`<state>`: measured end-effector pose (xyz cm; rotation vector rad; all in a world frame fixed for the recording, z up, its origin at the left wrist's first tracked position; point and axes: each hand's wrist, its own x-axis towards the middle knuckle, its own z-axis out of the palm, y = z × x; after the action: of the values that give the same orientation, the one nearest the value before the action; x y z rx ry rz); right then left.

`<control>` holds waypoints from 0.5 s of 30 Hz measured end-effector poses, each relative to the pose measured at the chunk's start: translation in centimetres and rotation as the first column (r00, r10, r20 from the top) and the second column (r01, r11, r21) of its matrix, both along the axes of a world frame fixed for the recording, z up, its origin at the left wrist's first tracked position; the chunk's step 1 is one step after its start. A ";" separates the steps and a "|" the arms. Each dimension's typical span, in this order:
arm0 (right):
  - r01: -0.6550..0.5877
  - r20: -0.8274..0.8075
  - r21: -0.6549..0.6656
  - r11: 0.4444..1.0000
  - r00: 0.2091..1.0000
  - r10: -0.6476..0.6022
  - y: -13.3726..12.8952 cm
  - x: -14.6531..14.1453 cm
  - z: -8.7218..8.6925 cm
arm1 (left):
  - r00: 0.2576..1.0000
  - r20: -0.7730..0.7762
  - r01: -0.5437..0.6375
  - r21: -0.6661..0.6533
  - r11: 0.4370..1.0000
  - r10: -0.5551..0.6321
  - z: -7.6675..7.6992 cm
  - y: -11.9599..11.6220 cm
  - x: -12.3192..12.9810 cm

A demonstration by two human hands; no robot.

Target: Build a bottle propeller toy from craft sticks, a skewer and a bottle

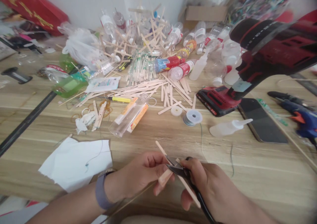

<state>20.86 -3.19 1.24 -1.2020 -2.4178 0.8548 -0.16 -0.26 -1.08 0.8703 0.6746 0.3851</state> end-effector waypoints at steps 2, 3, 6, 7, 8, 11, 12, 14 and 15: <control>0.005 0.007 0.022 1.000 1.000 -0.005 0.1 0.0 0.0 | 1.000 0.009 -0.001 0.006 1.000 0.001 0.1 0.0 0.0; 0.007 0.010 0.028 1.000 1.000 -0.008 0.1 0.0 0.0 | 1.000 0.011 0.001 0.005 1.000 -0.001 0.0 0.0 0.0; 0.007 0.018 0.028 1.000 1.000 -0.008 0.1 0.0 0.0 | 1.000 0.007 0.006 -0.009 1.000 -0.006 -0.2 0.0 -0.1; 0.009 0.025 0.021 1.000 1.000 -0.010 0.2 0.0 0.0 | 1.000 0.003 0.005 -0.014 1.000 -0.005 -0.2 0.0 -0.1; 0.011 0.027 0.012 1.000 1.000 -0.011 0.2 0.0 0.1 | 1.000 0.002 0.002 -0.017 1.000 -0.002 -0.2 0.0 -0.1; 0.008 0.004 -0.021 1.000 1.000 -0.008 0.1 -0.1 0.2 | 1.000 0.013 -0.014 -0.016 1.000 0.014 0.2 0.0 0.1; 0.001 -0.011 -0.021 1.000 1.000 -0.001 0.1 -0.1 0.2 | 1.000 0.017 -0.019 -0.013 1.000 0.020 0.5 0.1 0.2; 0.000 -0.045 0.019 1.000 0.999 0.001 0.1 -0.1 0.0 | 0.999 0.014 -0.030 -0.011 0.999 0.030 0.8 0.2 0.3; 0.024 -0.054 0.061 0.998 0.998 -0.021 0.1 0.0 -0.2 | 0.999 0.011 -0.038 -0.016 0.999 0.038 0.9 0.2 0.3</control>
<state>20.89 -3.05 1.05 -1.1670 -2.3663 0.7898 0.14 -0.03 -0.13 0.8405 0.6831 0.4178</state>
